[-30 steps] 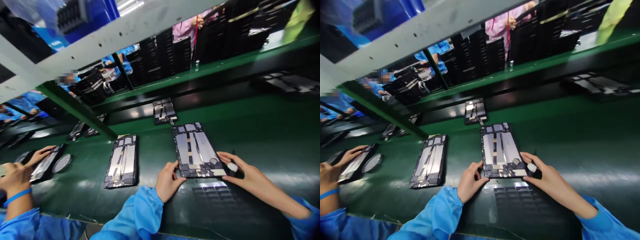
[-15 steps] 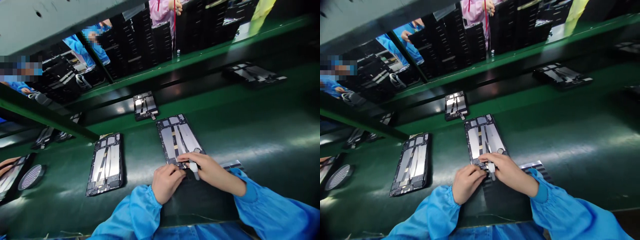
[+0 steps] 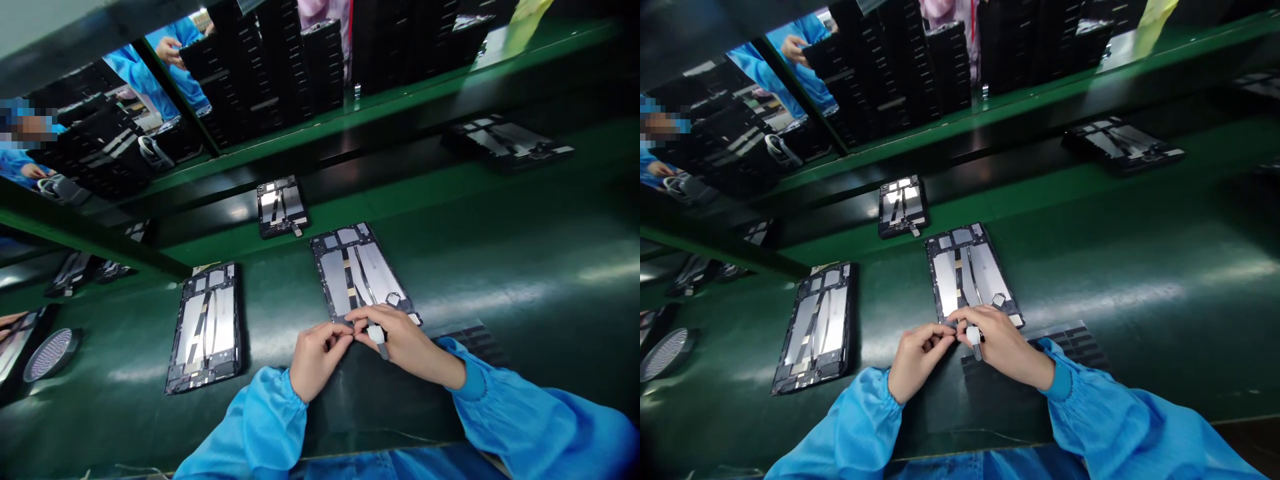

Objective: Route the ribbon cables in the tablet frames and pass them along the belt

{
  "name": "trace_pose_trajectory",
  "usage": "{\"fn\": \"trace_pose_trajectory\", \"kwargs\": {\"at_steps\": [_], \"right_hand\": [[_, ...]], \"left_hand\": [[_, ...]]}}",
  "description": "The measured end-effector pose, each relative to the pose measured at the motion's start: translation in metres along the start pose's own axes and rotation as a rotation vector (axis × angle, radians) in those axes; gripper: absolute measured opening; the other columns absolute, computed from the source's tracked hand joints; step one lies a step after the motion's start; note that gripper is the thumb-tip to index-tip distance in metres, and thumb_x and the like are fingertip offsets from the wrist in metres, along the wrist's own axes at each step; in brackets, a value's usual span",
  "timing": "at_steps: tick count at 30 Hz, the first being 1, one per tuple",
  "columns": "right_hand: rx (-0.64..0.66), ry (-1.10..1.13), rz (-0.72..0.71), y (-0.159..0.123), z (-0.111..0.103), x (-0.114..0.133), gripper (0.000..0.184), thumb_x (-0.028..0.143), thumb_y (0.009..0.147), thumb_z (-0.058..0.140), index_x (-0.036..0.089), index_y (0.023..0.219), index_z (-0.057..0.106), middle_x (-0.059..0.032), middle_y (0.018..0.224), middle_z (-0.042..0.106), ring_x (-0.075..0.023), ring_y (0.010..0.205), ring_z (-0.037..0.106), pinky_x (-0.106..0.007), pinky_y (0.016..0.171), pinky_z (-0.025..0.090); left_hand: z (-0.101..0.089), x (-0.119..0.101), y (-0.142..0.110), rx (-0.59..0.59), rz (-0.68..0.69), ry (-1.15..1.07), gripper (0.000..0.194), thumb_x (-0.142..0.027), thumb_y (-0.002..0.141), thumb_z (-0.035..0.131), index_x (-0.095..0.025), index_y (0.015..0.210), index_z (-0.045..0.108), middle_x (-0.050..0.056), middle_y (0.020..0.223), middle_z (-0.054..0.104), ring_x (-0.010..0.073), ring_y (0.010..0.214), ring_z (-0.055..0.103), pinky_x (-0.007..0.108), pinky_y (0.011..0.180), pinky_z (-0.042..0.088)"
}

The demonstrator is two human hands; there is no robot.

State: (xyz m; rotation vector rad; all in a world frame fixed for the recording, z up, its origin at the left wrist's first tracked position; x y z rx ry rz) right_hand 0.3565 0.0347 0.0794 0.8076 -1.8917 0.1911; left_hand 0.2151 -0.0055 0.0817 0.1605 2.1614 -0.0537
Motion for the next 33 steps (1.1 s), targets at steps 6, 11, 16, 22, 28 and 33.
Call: {"fn": "trace_pose_trajectory", "kwargs": {"at_steps": [6, 11, 16, 22, 28, 33], "right_hand": [[0.077, 0.022, -0.003, 0.0, 0.003, 0.0, 0.03, 0.009, 0.091, 0.057, 0.023, 0.117, 0.058, 0.0005, 0.09, 0.07, -0.0194, 0.098, 0.063, -0.032, 0.087, 0.044], [0.045, 0.004, -0.029, 0.0, 0.003, 0.002, 0.041, 0.0, 0.085, 0.051, 0.022, 0.119, 0.056, -0.0014, 0.091, 0.068, -0.0194, 0.092, 0.061, -0.032, 0.082, 0.044], [0.025, -0.073, -0.161, -0.002, 0.005, 0.01, 0.071, -0.009, 0.061, 0.036, 0.02, 0.124, 0.054, -0.0048, 0.091, 0.062, -0.0203, 0.086, 0.056, -0.03, 0.073, 0.044], [0.03, -0.147, -0.189, -0.004, 0.008, 0.01, 0.071, -0.01, 0.063, 0.037, 0.02, 0.125, 0.055, -0.0061, 0.087, 0.057, -0.0212, 0.083, 0.053, -0.03, 0.07, 0.045], [0.034, -0.076, -0.148, -0.006, 0.007, 0.002, 0.072, -0.01, 0.067, 0.037, 0.023, 0.129, 0.051, -0.0058, 0.092, 0.06, -0.0201, 0.087, 0.057, -0.029, 0.072, 0.049], [0.051, -0.092, -0.122, -0.004, 0.008, -0.002, 0.055, -0.004, 0.082, 0.043, 0.022, 0.129, 0.055, -0.0068, 0.094, 0.063, -0.0208, 0.09, 0.06, -0.033, 0.077, 0.052]], "left_hand": [[-0.003, -0.015, -0.008, -0.025, 0.246, 0.247, 0.007, -0.024, 0.093, 0.062, -0.02, 0.093, 0.068, 0.0, 0.087, 0.067, 0.0123, 0.08, 0.06, 0.024, 0.074, 0.045], [-0.003, -0.009, -0.004, -0.021, 0.145, 0.25, 0.005, -0.023, 0.091, 0.064, -0.019, 0.09, 0.067, 0.001, 0.084, 0.062, 0.0128, 0.079, 0.058, 0.024, 0.07, 0.045], [-0.002, -0.013, -0.007, -0.016, 0.184, 0.354, 0.005, -0.022, 0.092, 0.062, -0.019, 0.093, 0.066, 0.001, 0.088, 0.061, 0.0121, 0.082, 0.058, 0.023, 0.071, 0.044], [-0.006, -0.021, -0.024, -0.033, 0.449, 0.654, 0.029, -0.016, 0.094, 0.059, -0.023, 0.122, 0.061, 0.001, 0.104, 0.064, 0.0136, 0.086, 0.053, 0.025, 0.074, 0.043], [-0.005, -0.016, -0.029, 0.06, 0.546, 0.775, 0.034, -0.014, 0.099, 0.048, -0.022, 0.13, 0.057, 0.003, 0.117, 0.062, 0.0157, 0.092, 0.053, 0.029, 0.078, 0.045], [-0.003, -0.018, -0.029, 0.055, 0.573, 0.862, 0.038, -0.014, 0.1, 0.042, -0.025, 0.135, 0.053, 0.004, 0.116, 0.06, 0.0151, 0.091, 0.054, 0.029, 0.076, 0.046]]}}
Point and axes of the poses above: each hand's wrist, its own y-axis towards the middle knuckle, its own z-axis out of the palm, x = y × z, the point moved 7 cm from there along y, towards the middle knuckle
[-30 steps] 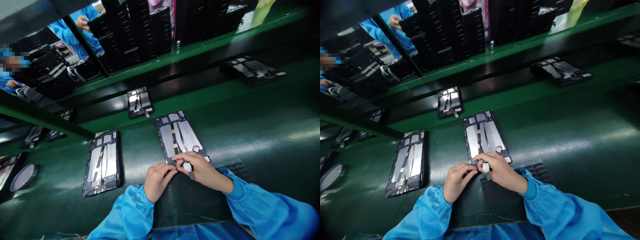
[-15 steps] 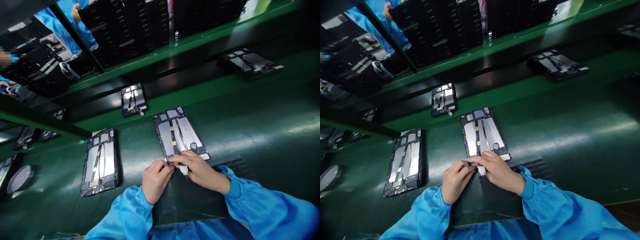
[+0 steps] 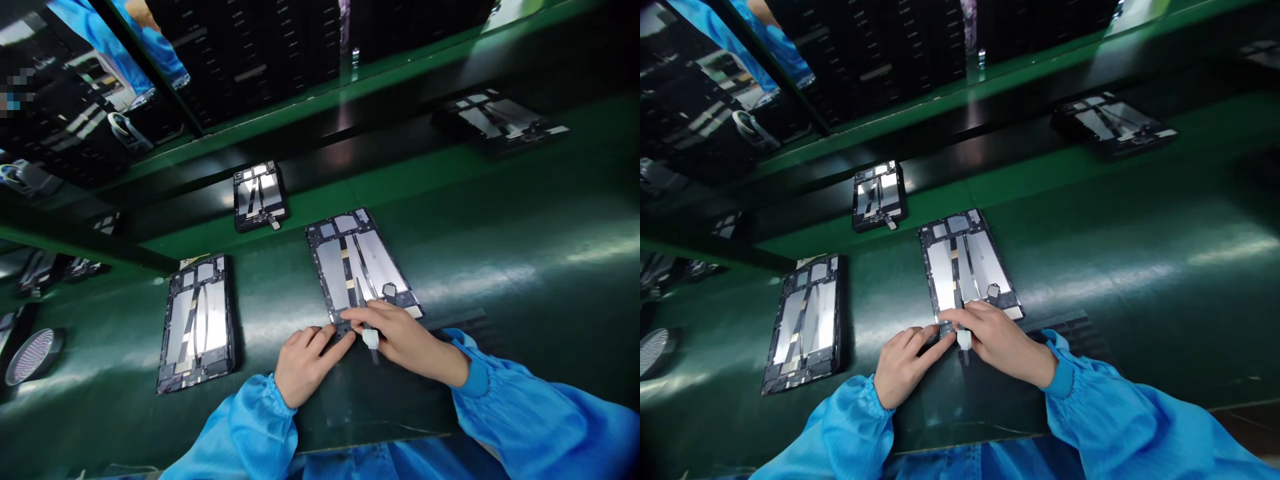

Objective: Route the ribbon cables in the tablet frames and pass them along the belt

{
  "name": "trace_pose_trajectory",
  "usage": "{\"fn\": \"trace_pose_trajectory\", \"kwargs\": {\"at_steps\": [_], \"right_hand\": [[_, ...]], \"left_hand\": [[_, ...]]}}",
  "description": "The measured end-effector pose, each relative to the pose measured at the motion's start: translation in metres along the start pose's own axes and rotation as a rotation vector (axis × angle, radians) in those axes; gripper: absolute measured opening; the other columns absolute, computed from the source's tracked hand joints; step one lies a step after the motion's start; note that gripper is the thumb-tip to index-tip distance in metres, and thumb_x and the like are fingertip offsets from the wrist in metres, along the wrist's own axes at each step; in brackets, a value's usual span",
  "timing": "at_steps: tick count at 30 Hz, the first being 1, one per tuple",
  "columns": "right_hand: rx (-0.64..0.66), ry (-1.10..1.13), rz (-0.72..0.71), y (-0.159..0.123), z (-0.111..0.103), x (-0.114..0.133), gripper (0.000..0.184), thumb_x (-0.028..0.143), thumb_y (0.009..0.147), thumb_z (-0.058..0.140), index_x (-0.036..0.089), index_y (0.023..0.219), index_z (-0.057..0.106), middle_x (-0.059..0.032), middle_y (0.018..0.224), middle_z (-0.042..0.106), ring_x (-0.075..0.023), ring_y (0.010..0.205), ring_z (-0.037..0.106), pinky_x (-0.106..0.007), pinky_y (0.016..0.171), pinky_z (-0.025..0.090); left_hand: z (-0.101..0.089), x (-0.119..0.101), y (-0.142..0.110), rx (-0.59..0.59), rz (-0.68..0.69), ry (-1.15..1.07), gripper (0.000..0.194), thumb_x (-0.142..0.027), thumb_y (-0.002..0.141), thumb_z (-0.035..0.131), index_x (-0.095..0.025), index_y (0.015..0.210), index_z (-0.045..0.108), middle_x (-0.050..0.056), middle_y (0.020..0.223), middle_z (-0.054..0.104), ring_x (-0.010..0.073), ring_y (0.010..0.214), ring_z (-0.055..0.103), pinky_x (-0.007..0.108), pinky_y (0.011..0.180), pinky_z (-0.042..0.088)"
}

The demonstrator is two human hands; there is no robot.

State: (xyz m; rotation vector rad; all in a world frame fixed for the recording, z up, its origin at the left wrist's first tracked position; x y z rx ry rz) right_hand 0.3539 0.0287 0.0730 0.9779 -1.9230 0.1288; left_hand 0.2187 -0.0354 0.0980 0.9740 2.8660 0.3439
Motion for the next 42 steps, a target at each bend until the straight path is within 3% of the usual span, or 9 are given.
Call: {"fn": "trace_pose_trajectory", "kwargs": {"at_steps": [4, 8, 14, 23, 34, 42], "right_hand": [[-0.029, 0.174, 0.071, -0.002, -0.016, 0.002, 0.042, 0.009, 0.094, 0.048, 0.024, 0.133, 0.056, -0.0047, 0.097, 0.069, -0.0174, 0.09, 0.065, -0.03, 0.081, 0.054], [-0.119, 0.379, 0.228, -0.015, -0.032, 0.002, 0.038, 0.022, 0.101, 0.047, 0.029, 0.137, 0.056, -0.0023, 0.09, 0.065, -0.0105, 0.072, 0.063, -0.022, 0.068, 0.056], [-0.093, 0.446, 0.403, -0.031, -0.014, -0.006, 0.018, 0.03, 0.1, 0.05, 0.019, 0.112, 0.058, -0.002, 0.082, 0.063, -0.0087, 0.064, 0.062, -0.018, 0.058, 0.055], [-0.044, 0.454, 0.48, -0.033, -0.002, -0.015, 0.022, 0.037, 0.099, 0.051, 0.017, 0.103, 0.059, -0.0035, 0.077, 0.063, -0.0122, 0.064, 0.064, -0.02, 0.054, 0.054], [-0.202, 0.363, 0.487, -0.034, -0.028, -0.015, 0.017, 0.03, 0.094, 0.053, 0.015, 0.089, 0.061, -0.001, 0.062, 0.064, -0.0092, 0.048, 0.06, -0.016, 0.048, 0.052], [-0.088, 0.455, 0.456, -0.032, -0.007, -0.011, 0.02, 0.034, 0.098, 0.052, 0.017, 0.1, 0.062, -0.0019, 0.073, 0.064, -0.0093, 0.059, 0.063, -0.017, 0.054, 0.054]], "left_hand": [[0.003, -0.003, 0.001, 0.017, -0.029, 0.046, 0.037, -0.014, 0.1, 0.041, -0.024, 0.133, 0.055, 0.006, 0.114, 0.06, 0.0147, 0.086, 0.055, 0.029, 0.072, 0.047], [0.006, -0.005, 0.002, 0.03, -0.077, 0.022, 0.036, -0.015, 0.1, 0.039, -0.022, 0.131, 0.056, 0.009, 0.113, 0.059, 0.017, 0.088, 0.056, 0.03, 0.07, 0.048], [0.005, -0.004, 0.004, 0.01, -0.106, -0.04, 0.035, -0.016, 0.101, 0.038, -0.022, 0.13, 0.055, 0.007, 0.111, 0.059, 0.0181, 0.086, 0.056, 0.03, 0.07, 0.048], [0.005, -0.002, 0.002, -0.007, -0.11, -0.079, 0.033, -0.015, 0.1, 0.043, -0.022, 0.13, 0.055, 0.007, 0.112, 0.058, 0.0176, 0.086, 0.055, 0.03, 0.072, 0.047], [0.008, -0.003, 0.0, -0.034, -0.095, -0.065, 0.034, -0.016, 0.099, 0.045, -0.022, 0.13, 0.057, 0.008, 0.114, 0.058, 0.0179, 0.088, 0.054, 0.03, 0.073, 0.047], [0.008, -0.002, 0.001, -0.015, -0.107, -0.071, 0.033, -0.017, 0.101, 0.042, -0.023, 0.13, 0.058, 0.007, 0.113, 0.058, 0.0169, 0.088, 0.054, 0.029, 0.073, 0.046]]}}
Point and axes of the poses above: each hand's wrist, its own y-axis towards the middle knuckle, its own z-axis out of the palm, x = y × z, the point moved 7 cm from there along y, towards the middle knuckle
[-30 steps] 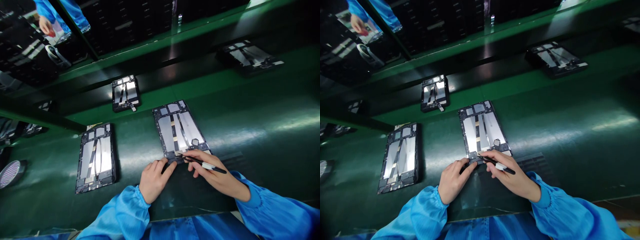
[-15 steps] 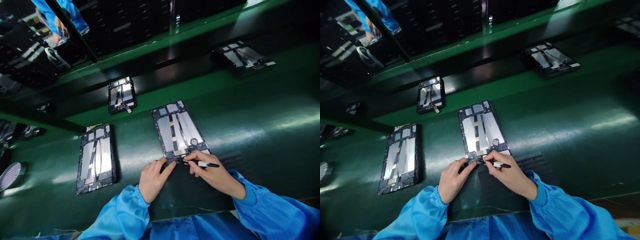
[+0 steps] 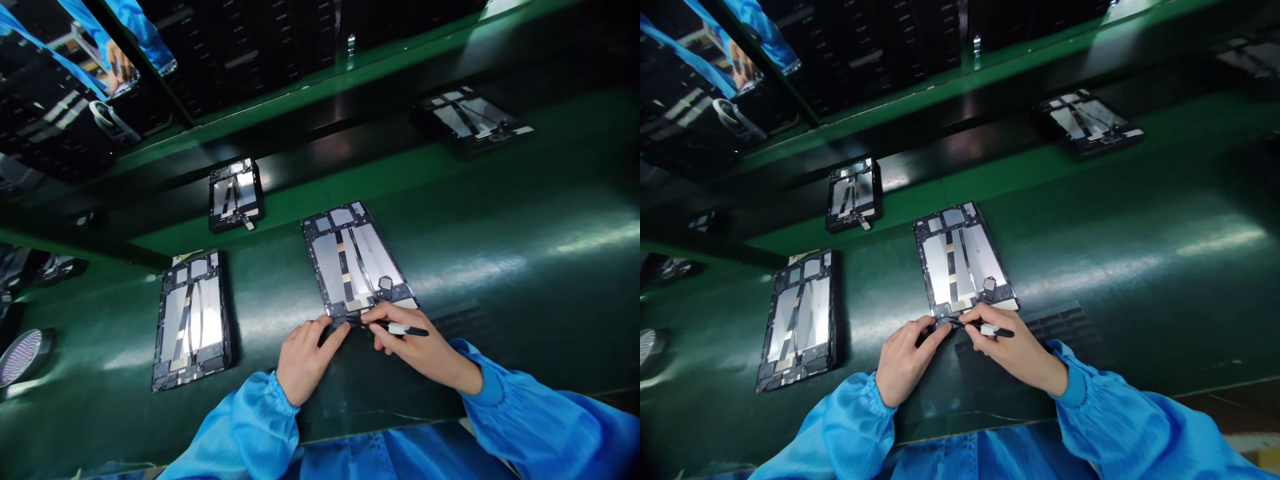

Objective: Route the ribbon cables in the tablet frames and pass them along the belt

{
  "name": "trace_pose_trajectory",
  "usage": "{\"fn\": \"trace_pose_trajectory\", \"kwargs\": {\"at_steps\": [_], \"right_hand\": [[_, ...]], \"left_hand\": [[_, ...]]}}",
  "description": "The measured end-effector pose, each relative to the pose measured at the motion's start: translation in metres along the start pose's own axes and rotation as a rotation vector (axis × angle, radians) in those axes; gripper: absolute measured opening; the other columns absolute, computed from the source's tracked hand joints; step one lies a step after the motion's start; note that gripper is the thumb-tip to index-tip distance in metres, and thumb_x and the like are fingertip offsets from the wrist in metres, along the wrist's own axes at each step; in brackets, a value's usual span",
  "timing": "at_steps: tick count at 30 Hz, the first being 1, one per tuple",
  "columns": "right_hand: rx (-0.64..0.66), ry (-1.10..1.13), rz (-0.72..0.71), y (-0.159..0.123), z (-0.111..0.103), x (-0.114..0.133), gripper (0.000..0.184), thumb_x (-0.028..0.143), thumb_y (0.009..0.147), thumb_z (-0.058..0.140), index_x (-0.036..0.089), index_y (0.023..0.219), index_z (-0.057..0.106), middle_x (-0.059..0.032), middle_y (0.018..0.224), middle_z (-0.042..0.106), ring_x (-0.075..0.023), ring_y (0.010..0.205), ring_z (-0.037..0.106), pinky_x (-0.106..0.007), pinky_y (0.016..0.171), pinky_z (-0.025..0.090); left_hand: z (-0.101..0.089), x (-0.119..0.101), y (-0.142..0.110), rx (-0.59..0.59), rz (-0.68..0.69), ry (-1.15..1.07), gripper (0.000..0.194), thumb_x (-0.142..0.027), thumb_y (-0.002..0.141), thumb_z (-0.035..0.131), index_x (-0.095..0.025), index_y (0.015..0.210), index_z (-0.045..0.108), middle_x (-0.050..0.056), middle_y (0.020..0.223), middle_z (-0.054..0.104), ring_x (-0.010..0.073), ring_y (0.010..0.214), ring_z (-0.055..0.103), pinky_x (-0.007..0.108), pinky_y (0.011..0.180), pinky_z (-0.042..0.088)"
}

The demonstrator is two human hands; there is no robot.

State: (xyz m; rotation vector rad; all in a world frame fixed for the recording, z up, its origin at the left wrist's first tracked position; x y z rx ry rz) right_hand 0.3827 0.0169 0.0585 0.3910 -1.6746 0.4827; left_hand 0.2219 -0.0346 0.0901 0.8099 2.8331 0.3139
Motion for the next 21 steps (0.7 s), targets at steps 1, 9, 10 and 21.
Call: {"fn": "trace_pose_trajectory", "kwargs": {"at_steps": [1, 9, 10, 21], "right_hand": [[-0.009, -0.004, 0.006, 0.0, -0.001, -0.001, 0.021, 0.035, 0.098, 0.052, 0.017, 0.099, 0.062, -0.0018, 0.072, 0.063, -0.0094, 0.059, 0.063, -0.017, 0.053, 0.054], [-0.122, 0.006, 0.052, -0.001, -0.019, -0.005, 0.021, 0.035, 0.095, 0.053, 0.015, 0.092, 0.062, -0.0015, 0.062, 0.063, -0.0106, 0.05, 0.062, -0.018, 0.049, 0.054], [-0.127, 0.01, 0.053, -0.001, -0.02, -0.005, 0.021, 0.034, 0.094, 0.053, 0.015, 0.092, 0.062, -0.0015, 0.062, 0.063, -0.0108, 0.05, 0.062, -0.018, 0.049, 0.054], [-0.065, 0.012, -0.052, -0.009, -0.024, 0.003, 0.018, 0.028, 0.097, 0.055, 0.018, 0.105, 0.067, -0.0034, 0.081, 0.071, -0.0092, 0.061, 0.067, -0.015, 0.056, 0.056]], "left_hand": [[0.0, 0.0, 0.0, 0.003, 0.0, 0.001, 0.033, -0.017, 0.101, 0.042, -0.023, 0.13, 0.058, 0.007, 0.113, 0.058, 0.0168, 0.088, 0.054, 0.029, 0.073, 0.046], [0.003, -0.002, -0.002, 0.01, 0.002, 0.005, 0.035, -0.015, 0.1, 0.044, -0.024, 0.131, 0.057, 0.007, 0.116, 0.057, 0.0176, 0.089, 0.054, 0.03, 0.072, 0.047], [0.002, -0.002, -0.002, 0.008, 0.004, 0.006, 0.035, -0.016, 0.1, 0.044, -0.024, 0.131, 0.057, 0.007, 0.116, 0.057, 0.0175, 0.089, 0.054, 0.03, 0.072, 0.047], [-0.003, 0.0, -0.002, -0.023, 0.047, -0.07, 0.036, -0.013, 0.096, 0.054, -0.024, 0.129, 0.059, 0.005, 0.118, 0.059, 0.0159, 0.094, 0.054, 0.029, 0.079, 0.045]]}}
Point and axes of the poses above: each hand's wrist, its own y-axis towards the middle knuckle, its own z-axis out of the palm, x = y × z, the point moved 7 cm from there along y, towards the middle knuckle
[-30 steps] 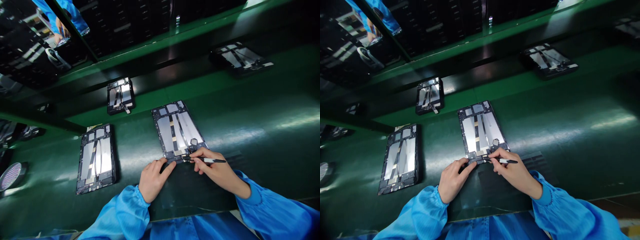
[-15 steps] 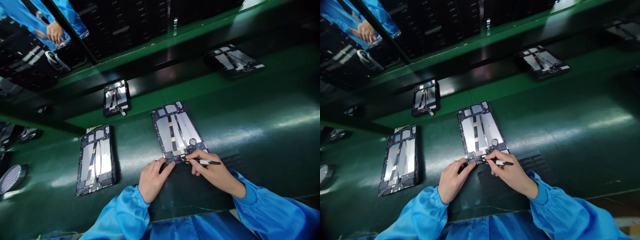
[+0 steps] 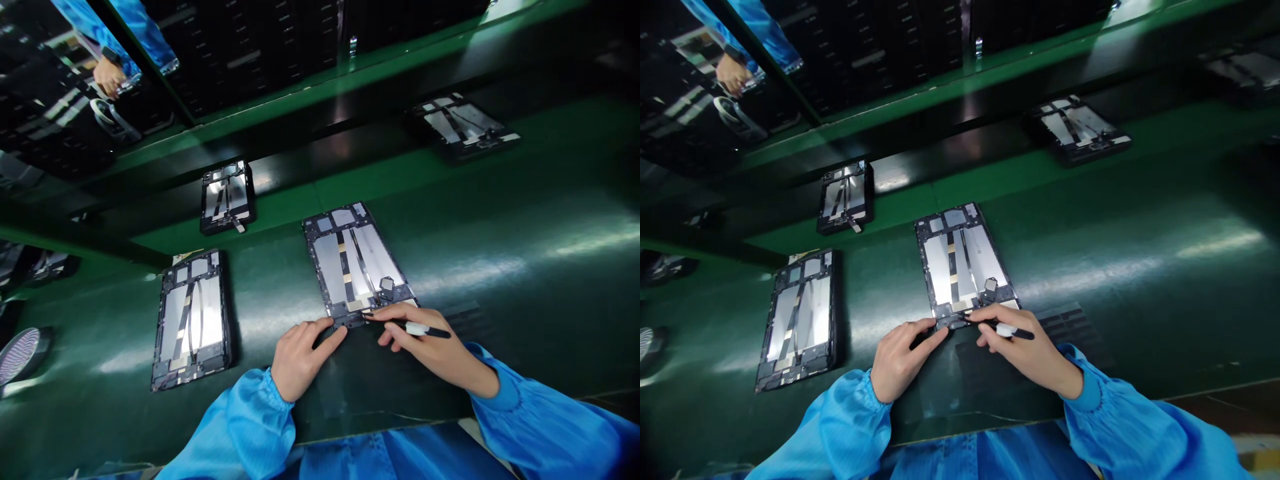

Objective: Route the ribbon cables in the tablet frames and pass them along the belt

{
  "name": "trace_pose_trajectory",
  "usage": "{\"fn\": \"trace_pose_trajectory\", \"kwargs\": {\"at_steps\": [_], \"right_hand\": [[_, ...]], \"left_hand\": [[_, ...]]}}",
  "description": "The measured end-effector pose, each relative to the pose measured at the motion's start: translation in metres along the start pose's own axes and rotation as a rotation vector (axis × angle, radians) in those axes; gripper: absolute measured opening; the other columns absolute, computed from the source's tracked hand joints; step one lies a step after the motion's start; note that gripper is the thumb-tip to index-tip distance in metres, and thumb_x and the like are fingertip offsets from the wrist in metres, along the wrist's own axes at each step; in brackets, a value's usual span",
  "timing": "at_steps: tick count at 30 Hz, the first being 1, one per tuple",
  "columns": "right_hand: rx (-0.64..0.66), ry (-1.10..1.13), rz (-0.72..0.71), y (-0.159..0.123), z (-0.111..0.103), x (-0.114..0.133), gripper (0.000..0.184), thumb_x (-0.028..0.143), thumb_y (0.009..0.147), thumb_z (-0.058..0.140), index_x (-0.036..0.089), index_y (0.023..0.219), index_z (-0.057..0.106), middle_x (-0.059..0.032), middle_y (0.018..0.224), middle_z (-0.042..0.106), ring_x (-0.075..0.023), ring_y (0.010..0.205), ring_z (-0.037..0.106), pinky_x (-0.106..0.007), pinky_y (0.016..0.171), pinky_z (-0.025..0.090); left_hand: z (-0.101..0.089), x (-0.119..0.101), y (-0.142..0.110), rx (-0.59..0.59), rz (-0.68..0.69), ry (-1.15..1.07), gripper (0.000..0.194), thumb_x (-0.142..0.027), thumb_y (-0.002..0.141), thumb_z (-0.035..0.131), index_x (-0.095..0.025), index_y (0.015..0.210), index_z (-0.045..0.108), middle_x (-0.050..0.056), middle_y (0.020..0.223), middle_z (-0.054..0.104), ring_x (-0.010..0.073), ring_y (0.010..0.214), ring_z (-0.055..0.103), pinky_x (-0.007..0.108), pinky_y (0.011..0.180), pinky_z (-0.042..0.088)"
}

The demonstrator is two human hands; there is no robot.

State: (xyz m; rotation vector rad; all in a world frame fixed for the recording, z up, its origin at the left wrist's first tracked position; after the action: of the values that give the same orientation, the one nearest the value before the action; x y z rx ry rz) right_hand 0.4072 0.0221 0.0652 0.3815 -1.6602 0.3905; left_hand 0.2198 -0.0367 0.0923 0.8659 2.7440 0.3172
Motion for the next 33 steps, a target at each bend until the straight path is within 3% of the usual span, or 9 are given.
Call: {"fn": "trace_pose_trajectory", "kwargs": {"at_steps": [4, 8, 11, 15, 20, 25, 28, 33], "right_hand": [[0.136, -0.037, -0.118, 0.002, 0.013, 0.014, 0.017, 0.022, 0.097, 0.055, 0.022, 0.11, 0.066, -0.0021, 0.102, 0.07, -0.0104, 0.087, 0.069, -0.018, 0.078, 0.056], [0.19, -0.093, -0.158, 0.004, 0.016, 0.021, 0.017, 0.021, 0.097, 0.054, 0.022, 0.111, 0.065, -0.0005, 0.104, 0.069, -0.0102, 0.092, 0.067, -0.02, 0.087, 0.052], [0.213, -0.085, -0.087, 0.005, 0.016, 0.017, 0.016, 0.025, 0.098, 0.053, 0.021, 0.108, 0.066, -0.0013, 0.1, 0.07, -0.0118, 0.088, 0.068, -0.023, 0.086, 0.053], [0.145, -0.066, 0.086, 0.007, 0.012, 0.004, 0.019, 0.035, 0.094, 0.059, 0.021, 0.102, 0.068, -0.0036, 0.097, 0.07, -0.0165, 0.092, 0.068, -0.028, 0.086, 0.055], [0.053, 0.145, 0.198, -0.003, 0.008, -0.008, 0.029, 0.044, 0.093, 0.057, 0.015, 0.097, 0.063, -0.0074, 0.087, 0.069, -0.0165, 0.074, 0.069, -0.029, 0.069, 0.059], [0.112, 0.087, 0.274, -0.02, 0.01, -0.016, 0.033, 0.048, 0.094, 0.055, 0.015, 0.089, 0.061, -0.005, 0.08, 0.065, -0.0151, 0.071, 0.068, -0.025, 0.065, 0.057], [0.117, -0.004, 0.259, -0.02, 0.011, -0.013, 0.029, 0.045, 0.093, 0.058, 0.017, 0.087, 0.06, -0.0027, 0.075, 0.063, -0.0154, 0.07, 0.068, -0.025, 0.065, 0.055], [0.162, -0.251, 0.112, -0.003, 0.02, 0.009, 0.022, 0.039, 0.092, 0.06, 0.019, 0.084, 0.062, -0.0019, 0.077, 0.065, -0.0159, 0.069, 0.064, -0.027, 0.061, 0.046]], "left_hand": [[-0.002, 0.0, 0.001, -0.018, -0.002, -0.009, 0.033, -0.014, 0.096, 0.055, -0.024, 0.127, 0.061, 0.005, 0.117, 0.06, 0.0159, 0.094, 0.055, 0.028, 0.079, 0.044], [-0.003, 0.001, 0.003, -0.02, -0.014, -0.014, 0.031, -0.015, 0.096, 0.054, -0.024, 0.125, 0.062, 0.005, 0.115, 0.061, 0.0158, 0.092, 0.056, 0.028, 0.077, 0.044], [-0.005, 0.001, 0.005, -0.032, -0.016, -0.021, 0.03, -0.015, 0.097, 0.053, -0.024, 0.124, 0.062, 0.005, 0.113, 0.062, 0.0158, 0.093, 0.056, 0.028, 0.078, 0.045], [-0.008, -0.01, 0.005, -0.052, 0.024, -0.047, 0.03, -0.013, 0.097, 0.053, -0.018, 0.125, 0.061, 0.007, 0.115, 0.063, 0.0171, 0.101, 0.056, 0.029, 0.084, 0.044], [0.002, -0.039, -0.002, 0.1, 0.166, -0.067, 0.03, -0.018, 0.101, 0.044, -0.02, 0.126, 0.062, 0.006, 0.125, 0.062, 0.0188, 0.105, 0.054, 0.03, 0.077, 0.043], [0.003, -0.04, -0.018, 0.187, 0.205, -0.106, 0.031, -0.02, 0.101, 0.044, -0.024, 0.126, 0.063, 0.003, 0.133, 0.058, 0.019, 0.11, 0.05, 0.03, 0.082, 0.042], [0.0, -0.038, -0.024, 0.168, 0.194, -0.136, 0.029, -0.021, 0.099, 0.05, -0.025, 0.125, 0.063, 0.002, 0.132, 0.058, 0.0182, 0.11, 0.051, 0.03, 0.082, 0.041], [0.001, -0.036, -0.024, 0.138, 0.141, -0.12, 0.028, -0.03, 0.097, 0.057, -0.024, 0.123, 0.063, 0.005, 0.124, 0.061, 0.0194, 0.109, 0.052, 0.031, 0.082, 0.042]]}}
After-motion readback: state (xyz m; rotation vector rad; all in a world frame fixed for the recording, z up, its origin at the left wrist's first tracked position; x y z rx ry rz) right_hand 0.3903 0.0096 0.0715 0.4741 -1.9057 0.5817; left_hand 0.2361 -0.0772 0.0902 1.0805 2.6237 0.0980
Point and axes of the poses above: each hand's wrist, its own y-axis towards the middle knuckle, its own z-axis out of the palm, x = y × z, the point moved 7 cm from there along y, towards the middle knuckle
